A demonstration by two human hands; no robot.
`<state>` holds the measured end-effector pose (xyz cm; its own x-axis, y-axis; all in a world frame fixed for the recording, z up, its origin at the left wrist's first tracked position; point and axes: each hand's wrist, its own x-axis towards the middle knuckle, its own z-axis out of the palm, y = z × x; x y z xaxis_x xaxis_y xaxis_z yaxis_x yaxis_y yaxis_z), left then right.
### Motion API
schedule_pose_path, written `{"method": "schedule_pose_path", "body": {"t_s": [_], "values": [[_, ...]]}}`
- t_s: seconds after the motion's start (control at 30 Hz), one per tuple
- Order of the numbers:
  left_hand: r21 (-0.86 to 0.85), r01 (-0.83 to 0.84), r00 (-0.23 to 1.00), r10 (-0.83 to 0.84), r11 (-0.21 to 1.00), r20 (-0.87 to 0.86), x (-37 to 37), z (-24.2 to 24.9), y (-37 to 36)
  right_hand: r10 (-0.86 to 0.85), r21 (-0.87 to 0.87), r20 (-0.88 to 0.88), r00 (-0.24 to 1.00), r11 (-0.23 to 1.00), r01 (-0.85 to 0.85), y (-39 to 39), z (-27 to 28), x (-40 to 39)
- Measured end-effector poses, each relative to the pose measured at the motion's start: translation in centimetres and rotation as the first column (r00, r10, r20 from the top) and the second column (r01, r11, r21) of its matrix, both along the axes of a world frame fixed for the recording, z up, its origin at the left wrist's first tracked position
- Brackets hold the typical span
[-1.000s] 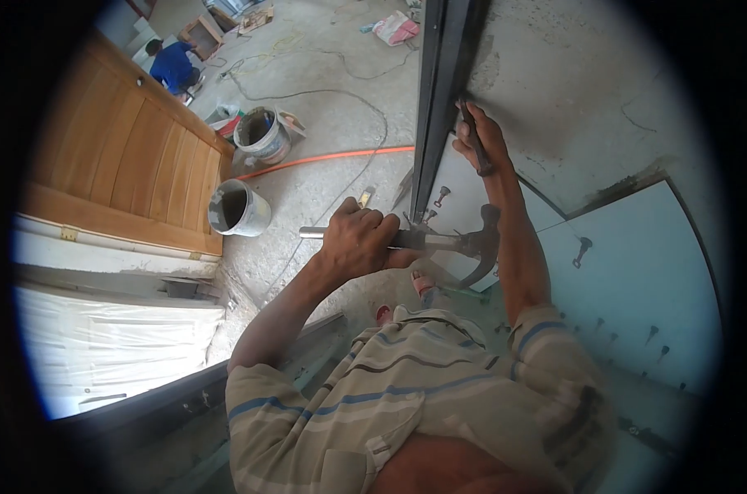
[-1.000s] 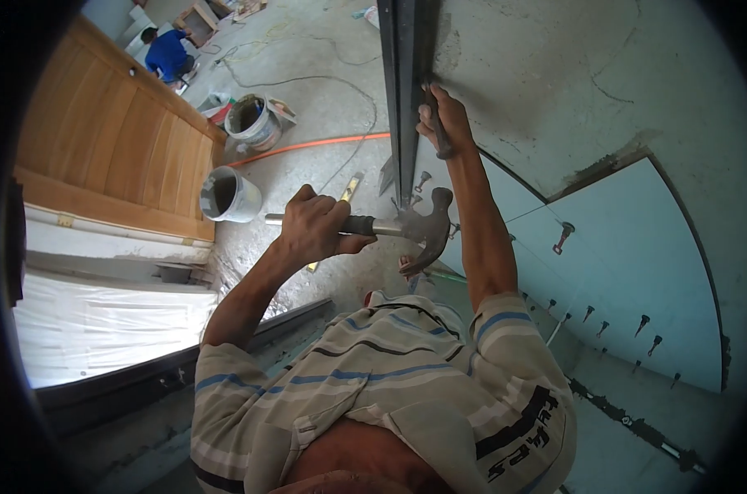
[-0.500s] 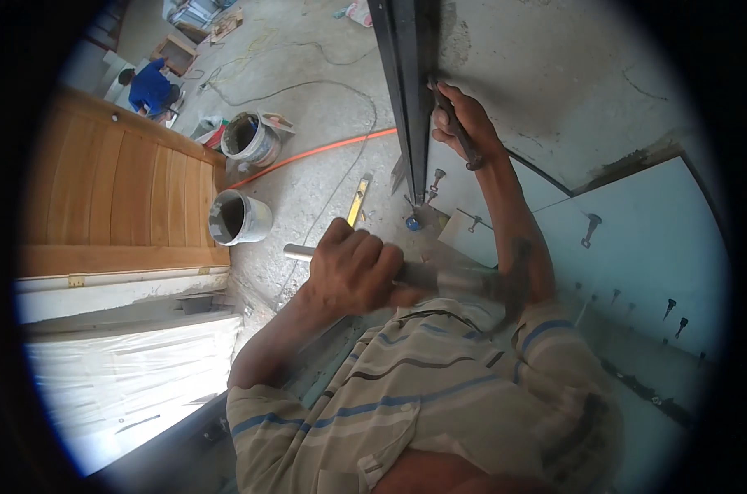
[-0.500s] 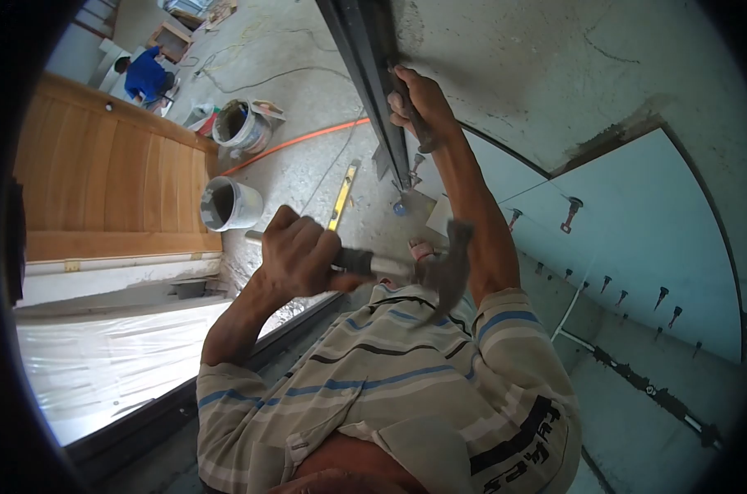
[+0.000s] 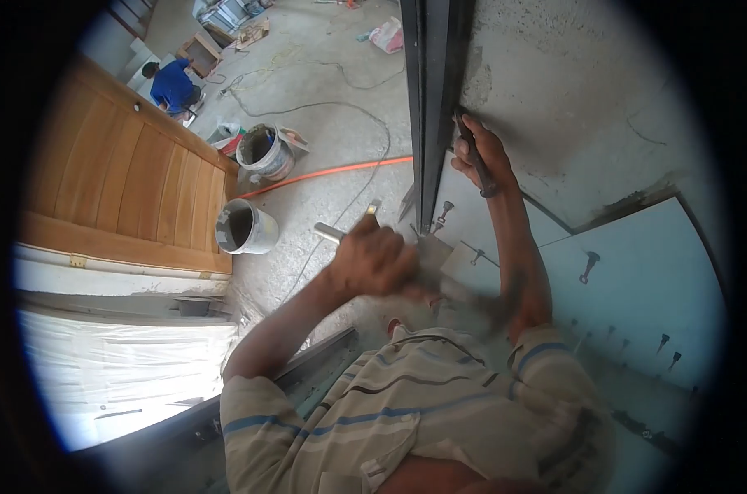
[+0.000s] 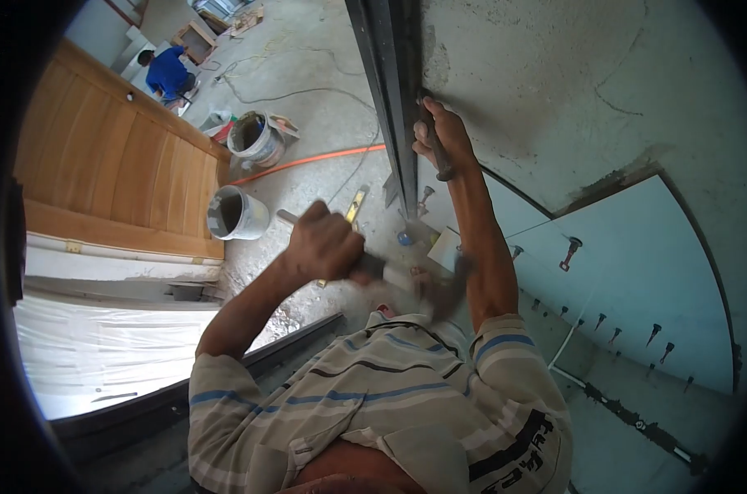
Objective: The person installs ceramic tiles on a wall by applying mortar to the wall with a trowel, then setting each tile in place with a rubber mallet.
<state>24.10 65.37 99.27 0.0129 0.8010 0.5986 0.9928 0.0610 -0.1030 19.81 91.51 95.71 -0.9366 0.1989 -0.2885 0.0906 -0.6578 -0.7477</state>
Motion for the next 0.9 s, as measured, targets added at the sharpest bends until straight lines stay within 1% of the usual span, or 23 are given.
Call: {"method": "schedule_pose_path", "body": {"t_s": [0.03, 0.07, 0.1, 0.13, 0.2, 0.23, 0.27, 0.33, 0.37, 0.4, 0.47, 0.6, 0.67, 0.7, 0.77, 0.9], "values": [[-0.089, -0.181, 0.977, 0.189, 0.979, 0.098, -0.5, -0.6, 0.2, 0.005, 0.006, -0.011, 1.000, 1.000, -0.005, 0.0, -0.2, 0.3], [-0.190, -0.344, 0.911, 0.376, 0.920, 0.172, -0.8, -0.9, 0.3, 0.009, 0.012, -0.007, 1.000, 1.000, -0.009, 0.1, -0.3, 0.5], [-0.187, -0.348, 0.916, 0.376, 0.919, 0.142, -1.0, -0.8, -0.1, 0.013, 0.020, -0.008, 1.000, 1.000, -0.013, 0.1, 0.1, 0.6], [-0.197, -0.327, 0.919, 0.359, 0.924, 0.161, -0.6, -0.7, -0.5, 0.012, 0.026, -0.035, 0.999, 1.000, -0.012, -0.2, 1.3, 0.8], [-0.115, -0.286, 0.945, 0.299, 0.951, 0.130, 0.5, -0.2, -1.5, -0.009, 0.050, -0.049, 0.999, 0.999, 0.012, -0.7, 3.3, 2.1], [-0.101, -0.269, 0.950, 0.281, 0.958, 0.135, 1.0, 0.1, -1.8, -0.030, 0.088, -0.051, 0.998, 0.996, 0.035, -1.0, 4.8, 2.3], [-0.101, -0.266, 0.950, 0.278, 0.959, 0.139, 1.5, 0.5, -2.0, -0.032, 0.090, -0.047, 0.998, 0.995, 0.037, -1.3, 6.1, 2.6], [-0.043, -0.275, 0.949, 0.278, 0.961, 0.148, 2.2, 1.6, -1.9, 0.019, 0.130, -0.104, 0.994, 0.992, -0.005, -1.7, 8.8, 2.1], [0.006, -0.270, 0.951, 0.266, 0.963, 0.157, 2.3, 1.8, -2.1, -0.024, 0.147, -0.102, 0.994, 0.988, 0.039, -2.4, 9.9, 1.2], [0.014, -0.273, 0.950, 0.268, 0.962, 0.158, 2.4, 1.9, -2.3, -0.019, 0.154, -0.103, 0.994, 0.987, 0.035, -2.5, 10.1, 0.9], [-0.002, -0.285, 0.946, 0.281, 0.959, 0.161, 2.6, 2.1, -2.9, -0.084, 0.123, -0.117, 0.990, 0.987, 0.099, -2.8, 10.4, 0.3], [0.031, -0.298, 0.941, 0.288, 0.954, 0.180, 2.6, 1.9, -3.4, -0.103, 0.131, -0.121, 0.987, 0.984, 0.119, -2.4, 10.1, -0.4], [-0.008, -0.283, 0.938, 0.278, 0.959, 0.205, 2.7, 2.2, -3.6, -0.136, 0.121, -0.108, 0.985, 0.981, 0.149, -3.0, 10.2, -0.4], [-0.001, -0.283, 0.939, 0.277, 0.959, 0.203, 2.7, 2.5, -3.6, -0.135, 0.127, -0.112, 0.984, 0.981, 0.149, -3.1, 10.4, -0.5], [0.044, -0.260, 0.952, 0.248, 0.965, 0.181, 3.1, 2.8, -3.4, -0.156, 0.109, -0.128, 0.980, 0.979, 0.170, -3.3, 10.5, -0.3], [0.077, -0.213, 0.966, 0.198, 0.974, 0.166, 3.1, 4.1, -3.7, -0.212, 0.125, -0.132, 0.968, 0.965, 0.229, -4.3, 10.4, -0.7]]}}
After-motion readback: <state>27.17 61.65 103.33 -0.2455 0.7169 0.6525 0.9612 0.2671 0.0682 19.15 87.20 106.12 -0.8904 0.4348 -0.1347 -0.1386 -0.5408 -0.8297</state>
